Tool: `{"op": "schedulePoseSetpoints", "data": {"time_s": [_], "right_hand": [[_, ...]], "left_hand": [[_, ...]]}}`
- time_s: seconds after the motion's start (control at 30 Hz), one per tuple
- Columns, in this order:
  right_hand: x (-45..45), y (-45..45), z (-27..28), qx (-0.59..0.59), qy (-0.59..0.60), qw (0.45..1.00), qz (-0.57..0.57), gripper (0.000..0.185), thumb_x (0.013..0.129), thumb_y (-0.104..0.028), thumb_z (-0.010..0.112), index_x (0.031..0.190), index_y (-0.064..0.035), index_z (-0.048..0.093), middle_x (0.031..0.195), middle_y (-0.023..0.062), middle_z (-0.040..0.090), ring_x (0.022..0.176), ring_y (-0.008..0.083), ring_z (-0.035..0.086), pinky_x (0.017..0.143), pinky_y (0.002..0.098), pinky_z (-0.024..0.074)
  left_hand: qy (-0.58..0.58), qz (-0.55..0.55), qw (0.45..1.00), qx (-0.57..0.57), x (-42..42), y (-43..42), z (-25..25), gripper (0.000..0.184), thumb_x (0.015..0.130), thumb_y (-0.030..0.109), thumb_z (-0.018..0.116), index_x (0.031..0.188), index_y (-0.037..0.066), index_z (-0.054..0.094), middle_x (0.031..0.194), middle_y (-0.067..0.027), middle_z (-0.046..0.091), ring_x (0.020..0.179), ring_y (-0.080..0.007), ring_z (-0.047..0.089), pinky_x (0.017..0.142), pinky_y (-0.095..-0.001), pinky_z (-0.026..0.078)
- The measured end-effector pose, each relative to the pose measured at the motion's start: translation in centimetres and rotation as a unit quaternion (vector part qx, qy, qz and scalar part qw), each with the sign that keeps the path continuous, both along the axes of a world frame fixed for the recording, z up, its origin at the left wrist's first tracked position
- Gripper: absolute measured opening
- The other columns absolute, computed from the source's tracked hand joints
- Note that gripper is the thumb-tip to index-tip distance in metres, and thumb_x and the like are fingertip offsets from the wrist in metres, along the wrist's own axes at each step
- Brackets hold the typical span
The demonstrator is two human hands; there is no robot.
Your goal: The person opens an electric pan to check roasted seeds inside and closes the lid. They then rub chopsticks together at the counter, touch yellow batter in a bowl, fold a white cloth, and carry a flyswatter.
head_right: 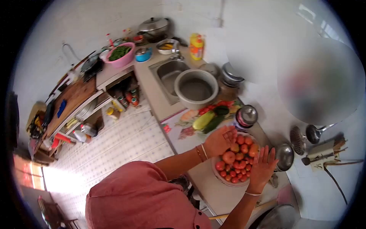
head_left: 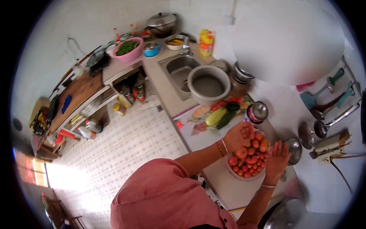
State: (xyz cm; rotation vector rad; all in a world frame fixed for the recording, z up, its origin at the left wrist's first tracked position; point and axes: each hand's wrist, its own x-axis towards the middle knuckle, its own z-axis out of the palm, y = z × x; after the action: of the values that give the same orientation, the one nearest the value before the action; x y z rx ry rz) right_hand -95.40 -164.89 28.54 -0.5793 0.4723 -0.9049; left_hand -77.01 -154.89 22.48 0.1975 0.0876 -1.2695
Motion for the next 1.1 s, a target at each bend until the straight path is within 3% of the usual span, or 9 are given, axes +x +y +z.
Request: {"op": "schedulePoseSetpoints", "data": {"time_s": [0.17, 0.3, 0.4, 0.67, 0.83, 0.97, 1.1], "right_hand": [[4.9, 4.4, -3.0, 0.057, -0.114, 0.980, 0.151, 0.047, 0.094, -0.040, 0.035, 0.133, -0.0121, 0.034, 0.137, 0.0124, 0.035, 0.125, 0.0242, 0.035, 0.104, 0.0392, 0.0272], [9.6, 9.2, -6.1, 0.123, -0.154, 0.944, 0.264, 0.045, 0.095, -0.038, 0.033, 0.131, -0.0109, 0.037, 0.135, 0.0112, 0.039, 0.119, 0.0236, 0.043, 0.100, 0.0402, 0.0342], [13.6, 14.9, -4.5, 0.193, -0.104, 0.937, 0.272, 0.046, 0.094, -0.039, 0.035, 0.131, -0.0114, 0.038, 0.128, 0.0111, 0.046, 0.110, 0.0228, 0.050, 0.096, 0.0409, 0.0389], [26.1, 27.4, -4.1, 0.176, -0.088, 0.899, 0.392, 0.045, 0.094, -0.038, 0.037, 0.128, -0.0092, 0.041, 0.121, 0.0124, 0.052, 0.104, 0.0240, 0.054, 0.087, 0.0402, 0.0467], [36.6, 38.4, -4.2, 0.164, -0.091, 0.880, 0.435, 0.045, 0.096, -0.035, 0.032, 0.130, -0.0071, 0.039, 0.121, 0.0167, 0.052, 0.106, 0.0266, 0.054, 0.089, 0.0402, 0.0460], [44.4, 48.7, -5.0, 0.215, -0.101, 0.818, 0.524, 0.044, 0.096, -0.035, 0.032, 0.126, -0.0048, 0.043, 0.121, 0.0172, 0.052, 0.107, 0.0279, 0.054, 0.089, 0.0404, 0.0452], [48.2, 58.8, -4.7, 0.222, -0.038, 0.786, 0.575, 0.042, 0.096, -0.037, 0.033, 0.119, -0.0062, 0.050, 0.116, 0.0137, 0.056, 0.101, 0.0224, 0.057, 0.087, 0.0381, 0.0445]], "left_hand": [[-0.008, 0.177, 0.984, 0.028, 2.9, 11.9, 1.1, 0.027, 0.092, 0.029, 0.045, 0.103, 0.006, 0.055, 0.095, -0.0068, 0.060, 0.090, -0.0205, 0.056, 0.081, -0.0342, 0.045], [-0.015, 0.276, 0.960, 0.050, 3.5, 21.8, -0.1, 0.027, 0.093, 0.028, 0.043, 0.105, 0.006, 0.054, 0.097, -0.0064, 0.059, 0.090, -0.0198, 0.056, 0.082, -0.0335, 0.044], [-0.004, 0.333, 0.940, 0.068, 4.3, 28.2, 0.6, 0.026, 0.093, 0.027, 0.042, 0.102, 0.006, 0.054, 0.097, -0.0059, 0.059, 0.089, -0.0191, 0.055, 0.082, -0.0327, 0.044], [0.017, 0.466, 0.884, 0.023, 10.4, 43.7, 1.4, 0.026, 0.093, 0.026, 0.041, 0.100, 0.005, 0.055, 0.095, -0.0053, 0.060, 0.089, -0.0189, 0.056, 0.082, -0.0332, 0.044], [0.016, 0.516, 0.856, -0.022, 16.5, 55.5, 0.5, 0.027, 0.093, 0.028, 0.042, 0.102, 0.006, 0.054, 0.094, -0.0053, 0.062, 0.089, -0.0193, 0.057, 0.082, -0.0340, 0.045], [0.005, 0.584, 0.812, -0.023, 19.6, 65.6, 0.1, 0.028, 0.092, 0.028, 0.042, 0.103, 0.006, 0.055, 0.096, -0.0062, 0.062, 0.089, -0.0197, 0.058, 0.082, -0.0347, 0.045], [0.004, 0.651, 0.759, -0.024, 20.4, 73.5, -0.8, 0.027, 0.092, 0.028, 0.043, 0.101, 0.006, 0.057, 0.096, -0.0061, 0.062, 0.090, -0.0196, 0.058, 0.083, -0.0352, 0.045]]}}
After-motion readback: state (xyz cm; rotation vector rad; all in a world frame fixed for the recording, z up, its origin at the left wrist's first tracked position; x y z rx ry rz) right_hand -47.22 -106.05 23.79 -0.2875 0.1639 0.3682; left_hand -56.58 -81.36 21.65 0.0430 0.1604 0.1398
